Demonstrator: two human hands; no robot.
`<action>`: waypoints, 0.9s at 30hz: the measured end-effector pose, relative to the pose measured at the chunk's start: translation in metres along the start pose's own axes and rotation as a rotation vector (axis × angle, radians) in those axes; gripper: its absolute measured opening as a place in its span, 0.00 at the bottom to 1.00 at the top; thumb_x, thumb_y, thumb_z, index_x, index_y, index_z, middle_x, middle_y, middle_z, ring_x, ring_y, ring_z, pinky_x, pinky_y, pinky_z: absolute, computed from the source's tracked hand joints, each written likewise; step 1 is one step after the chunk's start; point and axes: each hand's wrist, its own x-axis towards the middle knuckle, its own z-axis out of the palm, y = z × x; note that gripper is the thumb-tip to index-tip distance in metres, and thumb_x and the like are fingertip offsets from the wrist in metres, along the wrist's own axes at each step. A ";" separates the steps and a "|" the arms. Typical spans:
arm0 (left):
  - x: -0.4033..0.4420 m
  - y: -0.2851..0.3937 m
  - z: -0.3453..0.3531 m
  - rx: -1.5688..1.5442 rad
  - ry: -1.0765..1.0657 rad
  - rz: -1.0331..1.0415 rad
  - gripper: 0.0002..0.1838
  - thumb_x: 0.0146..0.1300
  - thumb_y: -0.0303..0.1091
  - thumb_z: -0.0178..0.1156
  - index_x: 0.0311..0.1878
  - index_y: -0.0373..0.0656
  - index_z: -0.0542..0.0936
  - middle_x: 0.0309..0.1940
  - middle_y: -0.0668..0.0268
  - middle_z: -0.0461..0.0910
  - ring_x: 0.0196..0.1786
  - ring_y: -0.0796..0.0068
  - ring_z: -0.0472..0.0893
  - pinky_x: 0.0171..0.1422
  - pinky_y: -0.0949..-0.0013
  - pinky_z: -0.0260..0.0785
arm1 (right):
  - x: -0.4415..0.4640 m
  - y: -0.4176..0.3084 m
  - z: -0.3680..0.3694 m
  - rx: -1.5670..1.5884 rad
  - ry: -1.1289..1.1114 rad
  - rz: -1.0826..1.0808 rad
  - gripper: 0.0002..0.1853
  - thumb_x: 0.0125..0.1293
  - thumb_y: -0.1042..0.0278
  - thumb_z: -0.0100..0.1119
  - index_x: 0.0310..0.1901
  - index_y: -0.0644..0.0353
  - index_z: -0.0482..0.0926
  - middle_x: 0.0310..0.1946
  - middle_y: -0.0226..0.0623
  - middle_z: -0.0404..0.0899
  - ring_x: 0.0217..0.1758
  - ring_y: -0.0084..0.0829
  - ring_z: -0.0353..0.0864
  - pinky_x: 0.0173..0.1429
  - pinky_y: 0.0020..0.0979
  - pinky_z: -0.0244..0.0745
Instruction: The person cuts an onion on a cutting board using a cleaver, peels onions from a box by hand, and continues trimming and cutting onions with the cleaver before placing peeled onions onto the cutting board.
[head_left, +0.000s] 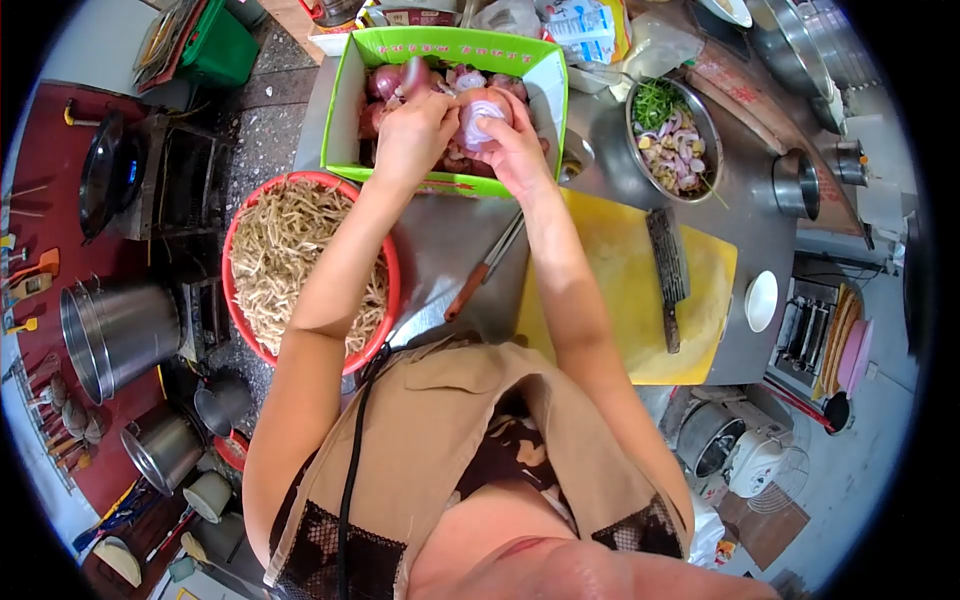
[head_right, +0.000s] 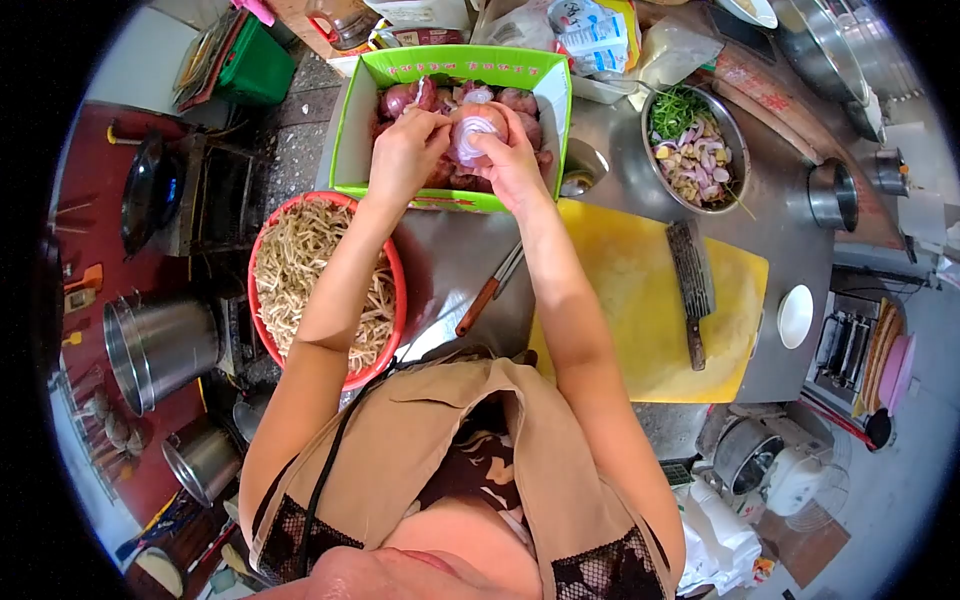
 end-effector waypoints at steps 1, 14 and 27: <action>0.000 -0.002 0.000 0.028 -0.013 0.013 0.05 0.56 0.30 0.65 0.35 0.40 0.84 0.33 0.58 0.83 0.34 0.58 0.83 0.37 0.62 0.76 | 0.000 0.000 0.002 -0.030 -0.008 -0.005 0.32 0.60 0.72 0.61 0.66 0.49 0.61 0.54 0.37 0.73 0.51 0.33 0.79 0.42 0.39 0.82; -0.006 -0.086 0.010 0.209 -0.262 -0.378 0.08 0.59 0.30 0.61 0.39 0.41 0.85 0.36 0.55 0.84 0.37 0.56 0.84 0.45 0.60 0.76 | -0.002 -0.006 -0.007 0.089 -0.195 0.121 0.32 0.57 0.72 0.55 0.65 0.55 0.62 0.55 0.41 0.74 0.56 0.42 0.78 0.54 0.47 0.79; -0.013 0.010 -0.002 -0.213 0.089 -0.036 0.05 0.56 0.26 0.67 0.36 0.38 0.84 0.31 0.58 0.84 0.33 0.59 0.83 0.38 0.64 0.76 | 0.000 0.001 -0.008 0.172 -0.065 -0.103 0.36 0.47 0.89 0.54 0.61 0.54 0.61 0.54 0.38 0.70 0.56 0.35 0.75 0.51 0.33 0.79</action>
